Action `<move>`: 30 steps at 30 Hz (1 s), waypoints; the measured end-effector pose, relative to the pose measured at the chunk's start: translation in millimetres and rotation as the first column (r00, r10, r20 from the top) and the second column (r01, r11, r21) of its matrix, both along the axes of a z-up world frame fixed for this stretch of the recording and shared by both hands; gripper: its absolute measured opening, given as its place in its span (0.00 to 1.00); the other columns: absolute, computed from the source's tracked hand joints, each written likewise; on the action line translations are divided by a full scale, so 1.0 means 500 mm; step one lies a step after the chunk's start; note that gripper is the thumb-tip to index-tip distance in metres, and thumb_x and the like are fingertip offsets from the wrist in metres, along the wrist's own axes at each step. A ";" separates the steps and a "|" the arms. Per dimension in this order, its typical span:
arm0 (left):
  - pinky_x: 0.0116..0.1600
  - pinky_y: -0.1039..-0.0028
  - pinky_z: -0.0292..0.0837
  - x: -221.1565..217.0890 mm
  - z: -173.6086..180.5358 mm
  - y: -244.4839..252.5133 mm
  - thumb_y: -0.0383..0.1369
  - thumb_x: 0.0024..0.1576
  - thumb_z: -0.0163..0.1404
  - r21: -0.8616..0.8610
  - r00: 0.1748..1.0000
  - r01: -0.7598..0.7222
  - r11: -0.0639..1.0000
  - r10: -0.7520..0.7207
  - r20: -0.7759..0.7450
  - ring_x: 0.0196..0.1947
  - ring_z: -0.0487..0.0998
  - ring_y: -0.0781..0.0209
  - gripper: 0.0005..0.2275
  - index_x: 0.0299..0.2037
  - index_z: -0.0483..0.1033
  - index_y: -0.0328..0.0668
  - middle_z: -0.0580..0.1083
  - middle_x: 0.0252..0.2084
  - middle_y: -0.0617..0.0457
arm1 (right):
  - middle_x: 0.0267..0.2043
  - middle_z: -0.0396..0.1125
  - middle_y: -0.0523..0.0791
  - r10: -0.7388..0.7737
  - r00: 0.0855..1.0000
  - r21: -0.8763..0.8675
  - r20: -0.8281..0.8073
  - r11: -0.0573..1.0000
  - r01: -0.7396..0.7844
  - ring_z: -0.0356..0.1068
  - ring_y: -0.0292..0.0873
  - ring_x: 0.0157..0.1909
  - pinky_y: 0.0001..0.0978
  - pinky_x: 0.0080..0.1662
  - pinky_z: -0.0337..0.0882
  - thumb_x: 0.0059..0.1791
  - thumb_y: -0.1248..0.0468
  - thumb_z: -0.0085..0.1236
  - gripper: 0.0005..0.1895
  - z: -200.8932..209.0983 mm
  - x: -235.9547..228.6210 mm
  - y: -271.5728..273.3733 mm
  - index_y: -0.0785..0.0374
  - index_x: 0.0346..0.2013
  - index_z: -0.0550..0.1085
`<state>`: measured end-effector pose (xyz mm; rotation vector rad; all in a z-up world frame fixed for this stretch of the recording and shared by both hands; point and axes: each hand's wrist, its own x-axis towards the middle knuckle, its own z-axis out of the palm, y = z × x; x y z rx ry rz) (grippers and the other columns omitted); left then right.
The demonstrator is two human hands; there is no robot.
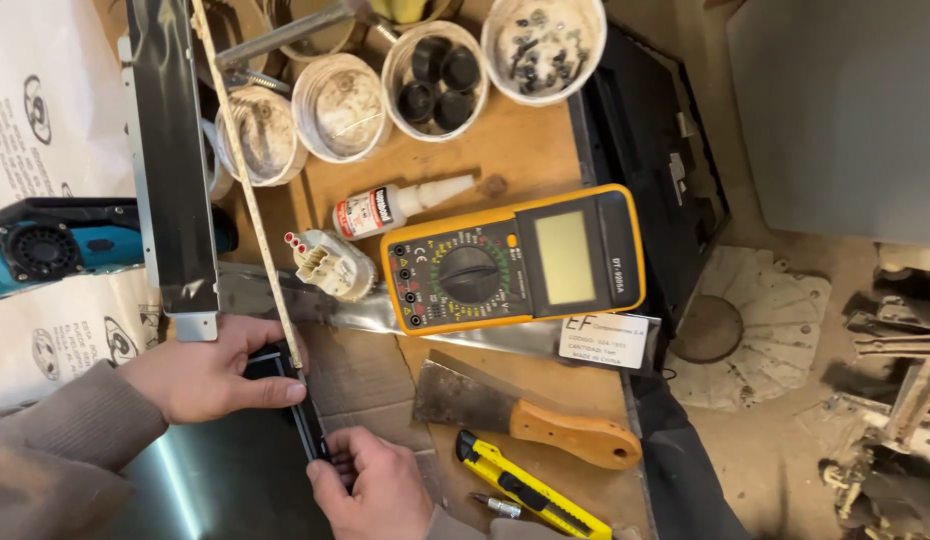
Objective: The person uses a heat gun on the edge of a flat-screen TV and then uses their hands to pry and detach the plastic bezel from the screen. They work along the edges to remove the frame piece.
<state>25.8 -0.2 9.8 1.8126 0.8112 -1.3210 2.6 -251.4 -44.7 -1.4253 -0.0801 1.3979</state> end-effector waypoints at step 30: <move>0.49 0.72 0.73 -0.092 0.026 0.020 0.48 0.63 0.41 0.101 0.973 -0.134 0.986 0.112 0.203 0.39 0.78 0.60 0.20 0.55 0.76 0.46 0.77 0.39 0.51 | 0.41 0.78 0.47 -0.161 0.986 0.030 0.039 0.987 0.160 0.80 0.39 0.40 0.28 0.44 0.80 0.45 0.68 0.63 0.21 0.012 -0.022 0.013 0.64 0.53 0.75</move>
